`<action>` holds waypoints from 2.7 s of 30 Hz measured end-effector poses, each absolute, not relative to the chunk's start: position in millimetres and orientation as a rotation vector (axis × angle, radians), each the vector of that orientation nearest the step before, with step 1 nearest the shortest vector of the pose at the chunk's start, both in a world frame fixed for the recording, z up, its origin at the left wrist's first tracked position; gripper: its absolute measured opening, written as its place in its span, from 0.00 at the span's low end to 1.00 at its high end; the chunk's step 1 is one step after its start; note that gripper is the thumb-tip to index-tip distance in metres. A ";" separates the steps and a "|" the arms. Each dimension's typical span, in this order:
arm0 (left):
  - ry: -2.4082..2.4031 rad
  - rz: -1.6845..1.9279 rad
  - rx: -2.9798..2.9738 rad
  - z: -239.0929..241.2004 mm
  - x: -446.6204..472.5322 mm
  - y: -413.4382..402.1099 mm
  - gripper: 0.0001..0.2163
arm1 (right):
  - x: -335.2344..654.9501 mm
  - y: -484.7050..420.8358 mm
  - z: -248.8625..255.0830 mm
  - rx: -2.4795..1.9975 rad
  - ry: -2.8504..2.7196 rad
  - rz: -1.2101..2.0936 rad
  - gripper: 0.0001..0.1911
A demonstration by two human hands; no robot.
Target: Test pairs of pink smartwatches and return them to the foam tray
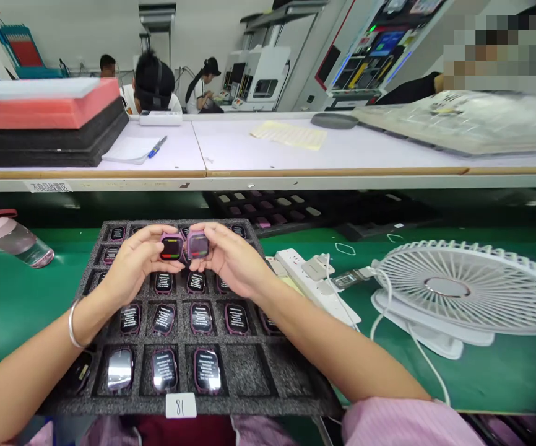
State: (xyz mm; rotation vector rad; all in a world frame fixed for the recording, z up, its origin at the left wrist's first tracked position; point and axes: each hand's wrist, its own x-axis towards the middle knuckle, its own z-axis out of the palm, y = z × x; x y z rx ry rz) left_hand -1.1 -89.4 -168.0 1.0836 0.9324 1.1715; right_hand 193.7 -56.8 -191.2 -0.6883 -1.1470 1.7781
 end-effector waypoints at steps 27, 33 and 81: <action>0.671 1.502 1.502 -19.3 10.7 -51.6 0.17 | 196.1 -14.2 -24.4 -0.273 -1.566 1.329 0.20; 0.825 1.394 1.471 -89.5 9.8 -100.0 0.21 | 199.2 -62.3 -99.1 -0.386 -1.509 1.500 0.25; 1.000 1.292 1.038 -167.9 -15.5 -144.6 0.12 | 222.6 -111.0 -189.1 -0.665 -1.087 1.703 0.17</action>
